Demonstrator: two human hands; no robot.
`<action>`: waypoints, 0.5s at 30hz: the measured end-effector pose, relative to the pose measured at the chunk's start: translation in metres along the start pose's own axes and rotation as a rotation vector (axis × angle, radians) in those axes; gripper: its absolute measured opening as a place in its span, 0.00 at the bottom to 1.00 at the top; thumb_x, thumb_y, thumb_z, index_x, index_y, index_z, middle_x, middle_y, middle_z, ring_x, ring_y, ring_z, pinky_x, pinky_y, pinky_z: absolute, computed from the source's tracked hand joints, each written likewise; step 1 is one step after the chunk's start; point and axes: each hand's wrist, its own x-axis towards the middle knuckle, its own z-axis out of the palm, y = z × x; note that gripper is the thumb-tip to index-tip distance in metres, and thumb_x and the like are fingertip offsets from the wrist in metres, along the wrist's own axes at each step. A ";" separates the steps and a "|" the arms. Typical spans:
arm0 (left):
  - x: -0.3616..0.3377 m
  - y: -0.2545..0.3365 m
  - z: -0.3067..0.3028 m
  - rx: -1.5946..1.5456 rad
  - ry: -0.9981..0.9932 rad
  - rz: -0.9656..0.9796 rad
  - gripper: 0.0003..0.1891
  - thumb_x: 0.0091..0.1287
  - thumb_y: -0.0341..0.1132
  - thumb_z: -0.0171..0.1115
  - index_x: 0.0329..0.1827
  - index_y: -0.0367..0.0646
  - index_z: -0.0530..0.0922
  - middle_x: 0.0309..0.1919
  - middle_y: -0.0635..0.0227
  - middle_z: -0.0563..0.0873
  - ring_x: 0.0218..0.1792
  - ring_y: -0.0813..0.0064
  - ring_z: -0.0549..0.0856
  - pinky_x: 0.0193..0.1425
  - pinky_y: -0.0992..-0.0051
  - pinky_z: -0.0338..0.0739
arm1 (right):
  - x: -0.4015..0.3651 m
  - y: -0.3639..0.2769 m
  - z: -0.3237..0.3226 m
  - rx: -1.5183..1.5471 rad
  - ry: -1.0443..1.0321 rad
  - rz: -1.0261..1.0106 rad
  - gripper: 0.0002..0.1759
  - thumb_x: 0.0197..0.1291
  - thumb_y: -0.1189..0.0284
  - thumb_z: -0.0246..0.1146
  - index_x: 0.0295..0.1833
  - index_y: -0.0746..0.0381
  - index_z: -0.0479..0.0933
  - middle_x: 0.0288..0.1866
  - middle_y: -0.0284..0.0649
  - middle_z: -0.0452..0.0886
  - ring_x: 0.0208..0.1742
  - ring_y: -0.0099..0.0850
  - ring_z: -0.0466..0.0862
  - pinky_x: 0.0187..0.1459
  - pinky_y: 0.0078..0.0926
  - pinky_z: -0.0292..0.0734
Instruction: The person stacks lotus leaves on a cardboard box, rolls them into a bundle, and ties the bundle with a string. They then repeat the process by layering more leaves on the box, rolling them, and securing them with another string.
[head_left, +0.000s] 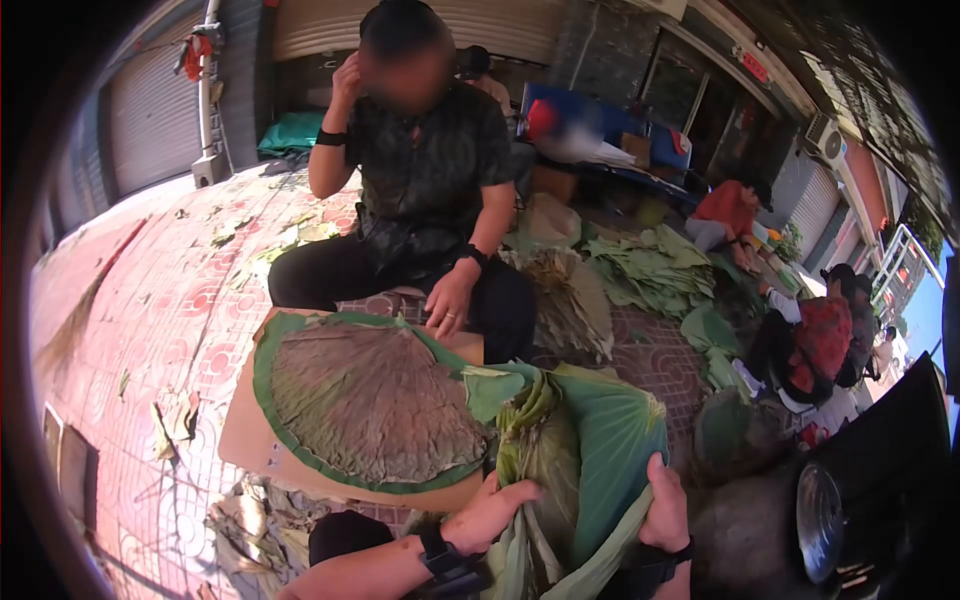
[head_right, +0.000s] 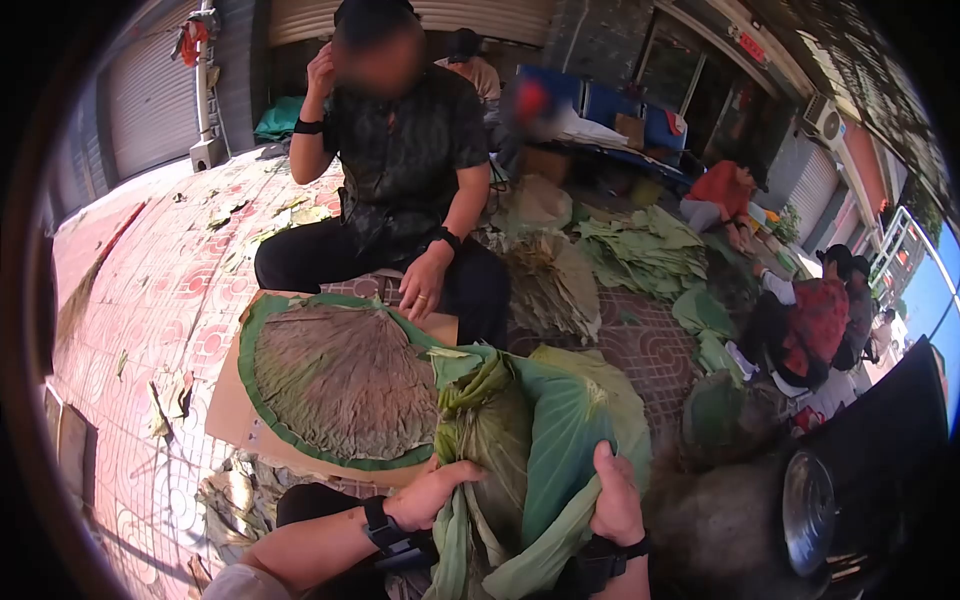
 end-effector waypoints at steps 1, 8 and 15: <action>-0.002 0.003 -0.008 -0.037 0.022 -0.117 0.16 0.63 0.28 0.60 0.55 0.37 0.76 0.47 0.67 0.84 0.48 0.77 0.82 0.55 0.74 0.76 | 0.009 -0.009 -0.001 -0.013 0.043 -0.037 0.16 0.68 0.60 0.60 0.45 0.64 0.76 0.40 0.36 0.81 0.40 0.25 0.81 0.43 0.26 0.78; -0.066 0.023 -0.027 0.291 -0.417 -0.210 0.27 0.67 0.34 0.61 0.68 0.34 0.67 0.63 0.64 0.76 0.63 0.74 0.73 0.69 0.74 0.65 | 0.081 -0.024 -0.025 -0.418 -0.123 -0.176 0.17 0.70 0.65 0.56 0.54 0.68 0.75 0.45 0.37 0.82 0.42 0.23 0.80 0.47 0.24 0.76; -0.076 -0.007 -0.046 0.258 -0.624 -0.267 0.18 0.69 0.32 0.61 0.59 0.34 0.72 0.50 0.67 0.78 0.50 0.79 0.75 0.55 0.75 0.69 | 0.106 0.017 0.045 -0.835 -0.294 -0.376 0.19 0.70 0.66 0.55 0.57 0.70 0.74 0.45 0.40 0.83 0.45 0.24 0.78 0.52 0.24 0.72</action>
